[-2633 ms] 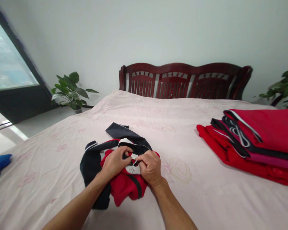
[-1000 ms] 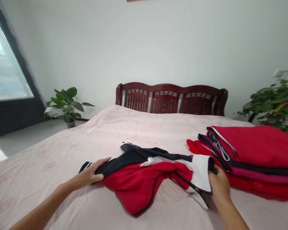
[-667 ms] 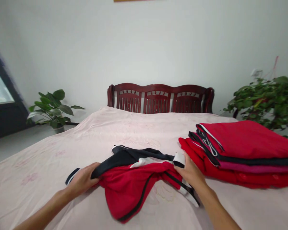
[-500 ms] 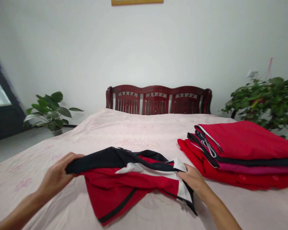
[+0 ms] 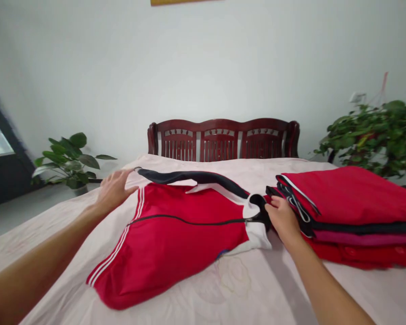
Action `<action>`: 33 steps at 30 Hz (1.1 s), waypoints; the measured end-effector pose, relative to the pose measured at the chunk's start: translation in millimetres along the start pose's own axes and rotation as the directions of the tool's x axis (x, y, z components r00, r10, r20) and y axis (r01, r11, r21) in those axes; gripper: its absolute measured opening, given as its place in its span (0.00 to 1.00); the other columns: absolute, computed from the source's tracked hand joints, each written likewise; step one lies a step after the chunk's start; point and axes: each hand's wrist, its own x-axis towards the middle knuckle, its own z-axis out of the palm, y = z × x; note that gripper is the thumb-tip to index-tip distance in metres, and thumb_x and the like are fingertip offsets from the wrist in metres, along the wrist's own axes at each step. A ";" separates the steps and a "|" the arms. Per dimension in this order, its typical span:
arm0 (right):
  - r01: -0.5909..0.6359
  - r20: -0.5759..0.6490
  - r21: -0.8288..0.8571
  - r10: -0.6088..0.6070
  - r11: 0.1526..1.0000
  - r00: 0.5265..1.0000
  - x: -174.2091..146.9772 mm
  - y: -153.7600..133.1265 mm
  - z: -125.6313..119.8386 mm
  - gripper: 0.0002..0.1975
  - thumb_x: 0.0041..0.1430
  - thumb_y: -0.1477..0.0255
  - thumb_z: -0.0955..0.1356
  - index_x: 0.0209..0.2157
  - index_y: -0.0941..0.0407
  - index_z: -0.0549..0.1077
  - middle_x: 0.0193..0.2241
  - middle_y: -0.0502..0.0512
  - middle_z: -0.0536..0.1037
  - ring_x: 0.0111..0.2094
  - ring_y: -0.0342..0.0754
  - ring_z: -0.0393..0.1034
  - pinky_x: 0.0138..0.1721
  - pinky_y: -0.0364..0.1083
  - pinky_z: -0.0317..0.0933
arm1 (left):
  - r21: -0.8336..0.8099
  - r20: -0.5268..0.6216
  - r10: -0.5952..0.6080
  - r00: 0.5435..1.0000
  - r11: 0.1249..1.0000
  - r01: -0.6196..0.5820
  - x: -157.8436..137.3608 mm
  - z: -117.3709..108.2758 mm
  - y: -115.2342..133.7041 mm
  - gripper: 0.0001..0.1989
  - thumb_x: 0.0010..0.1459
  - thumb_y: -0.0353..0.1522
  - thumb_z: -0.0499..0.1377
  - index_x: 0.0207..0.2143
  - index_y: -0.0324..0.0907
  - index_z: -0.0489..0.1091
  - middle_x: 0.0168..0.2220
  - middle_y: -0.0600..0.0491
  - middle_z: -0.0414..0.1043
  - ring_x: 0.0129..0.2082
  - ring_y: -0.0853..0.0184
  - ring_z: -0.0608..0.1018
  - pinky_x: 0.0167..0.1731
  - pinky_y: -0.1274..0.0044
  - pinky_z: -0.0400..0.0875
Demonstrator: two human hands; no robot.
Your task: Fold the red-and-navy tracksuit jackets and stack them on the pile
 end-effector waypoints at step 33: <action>0.850 0.506 0.015 -0.737 0.526 0.448 -187.0 -23.8 19.9 0.19 0.54 0.85 0.59 0.41 0.55 0.74 0.39 0.56 0.76 0.43 0.50 0.65 0.48 0.50 0.57 | -0.516 0.702 -0.432 0.567 0.241 0.822 -197.3 29.9 -105.4 0.25 0.42 0.42 0.72 0.41 0.42 0.72 0.28 0.52 0.80 0.31 0.57 0.83 0.28 0.75 0.76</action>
